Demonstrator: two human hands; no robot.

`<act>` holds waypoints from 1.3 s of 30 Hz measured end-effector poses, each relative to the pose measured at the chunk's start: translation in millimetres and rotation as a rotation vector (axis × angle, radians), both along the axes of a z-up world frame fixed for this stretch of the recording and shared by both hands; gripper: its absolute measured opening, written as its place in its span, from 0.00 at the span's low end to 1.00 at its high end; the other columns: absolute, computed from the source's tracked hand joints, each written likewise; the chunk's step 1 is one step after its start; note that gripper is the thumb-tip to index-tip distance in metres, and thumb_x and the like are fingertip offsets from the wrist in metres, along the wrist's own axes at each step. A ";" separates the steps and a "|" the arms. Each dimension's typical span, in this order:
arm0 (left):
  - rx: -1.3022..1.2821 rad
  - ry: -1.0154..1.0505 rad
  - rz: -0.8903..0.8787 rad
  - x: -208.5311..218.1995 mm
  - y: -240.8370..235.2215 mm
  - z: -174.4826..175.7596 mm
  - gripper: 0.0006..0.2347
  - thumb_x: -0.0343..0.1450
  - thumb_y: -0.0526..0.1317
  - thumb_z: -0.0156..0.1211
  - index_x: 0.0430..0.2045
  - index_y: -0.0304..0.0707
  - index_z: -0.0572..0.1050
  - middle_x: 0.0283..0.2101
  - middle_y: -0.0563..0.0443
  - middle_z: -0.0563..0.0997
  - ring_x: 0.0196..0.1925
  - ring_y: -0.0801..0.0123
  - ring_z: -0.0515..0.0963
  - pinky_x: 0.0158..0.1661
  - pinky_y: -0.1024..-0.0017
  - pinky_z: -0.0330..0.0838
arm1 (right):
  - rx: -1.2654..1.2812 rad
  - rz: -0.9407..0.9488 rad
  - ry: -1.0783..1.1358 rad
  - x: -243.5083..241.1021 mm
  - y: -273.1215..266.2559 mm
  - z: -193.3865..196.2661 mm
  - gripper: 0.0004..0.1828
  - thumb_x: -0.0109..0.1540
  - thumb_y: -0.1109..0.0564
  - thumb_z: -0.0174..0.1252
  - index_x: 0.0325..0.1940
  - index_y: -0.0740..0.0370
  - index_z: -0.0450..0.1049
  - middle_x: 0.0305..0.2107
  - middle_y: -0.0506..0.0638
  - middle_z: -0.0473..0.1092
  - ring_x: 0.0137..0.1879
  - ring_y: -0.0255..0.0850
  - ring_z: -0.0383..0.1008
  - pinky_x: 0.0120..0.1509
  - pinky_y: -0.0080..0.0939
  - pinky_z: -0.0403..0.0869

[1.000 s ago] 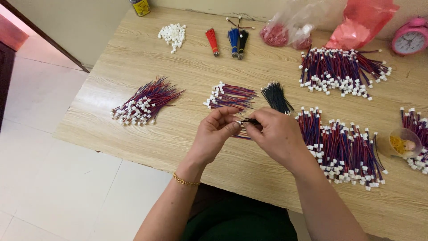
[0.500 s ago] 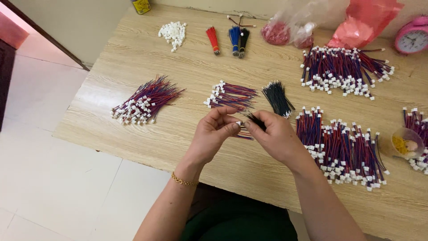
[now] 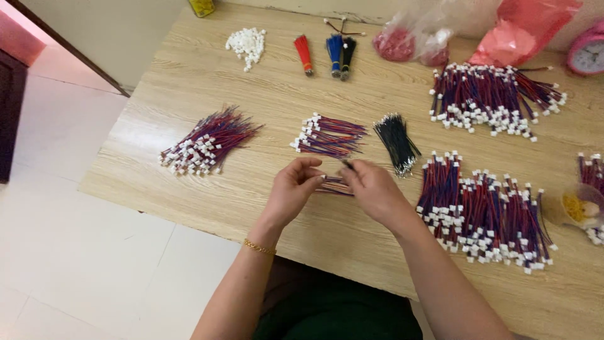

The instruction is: Assembling wire harnesses by sliding black plastic sleeves over bundles of multi-colored wires with connectors

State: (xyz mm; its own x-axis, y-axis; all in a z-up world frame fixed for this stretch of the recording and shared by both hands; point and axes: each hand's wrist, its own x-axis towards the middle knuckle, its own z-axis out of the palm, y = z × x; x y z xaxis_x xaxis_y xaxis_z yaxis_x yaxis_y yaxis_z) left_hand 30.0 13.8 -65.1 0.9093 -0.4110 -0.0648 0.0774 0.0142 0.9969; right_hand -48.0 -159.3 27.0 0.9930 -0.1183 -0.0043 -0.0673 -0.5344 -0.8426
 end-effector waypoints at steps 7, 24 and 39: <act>0.538 -0.157 -0.088 17.8 20.1 3.0 0.10 0.65 0.36 0.63 0.40 0.47 0.80 0.36 0.49 0.84 0.42 0.61 0.83 0.44 0.67 0.76 | -0.062 -0.207 0.091 -1.1 -29.6 -7.6 0.15 0.66 0.45 0.49 0.37 0.57 0.73 0.20 0.56 0.71 0.32 0.51 0.73 0.43 0.51 0.71; 0.612 -0.086 0.182 32.8 6.2 9.9 0.08 0.64 0.48 0.63 0.33 0.53 0.82 0.32 0.52 0.83 0.40 0.60 0.83 0.40 0.64 0.74 | 0.138 -0.137 0.054 11.0 -32.6 -39.2 0.07 0.64 0.51 0.56 0.40 0.55 0.76 0.20 0.48 0.72 0.31 0.37 0.70 0.41 0.39 0.72; 0.841 -0.908 0.337 62.8 -19.4 -21.5 0.09 0.63 0.37 0.64 0.36 0.47 0.79 0.32 0.46 0.76 0.35 0.51 0.79 0.35 0.60 0.74 | 0.196 -0.119 0.030 13.4 -30.0 -46.5 0.07 0.64 0.55 0.57 0.42 0.59 0.76 0.21 0.51 0.71 0.31 0.38 0.69 0.41 0.41 0.71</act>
State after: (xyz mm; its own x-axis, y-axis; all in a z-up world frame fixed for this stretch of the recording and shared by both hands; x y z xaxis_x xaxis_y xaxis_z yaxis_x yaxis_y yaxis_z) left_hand 92.8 -5.7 -86.6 0.8143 -0.2882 0.5038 -0.5162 -0.7566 0.4014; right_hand -34.6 -189.3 -19.4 0.9711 -0.2284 -0.0685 -0.1470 -0.3474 -0.9261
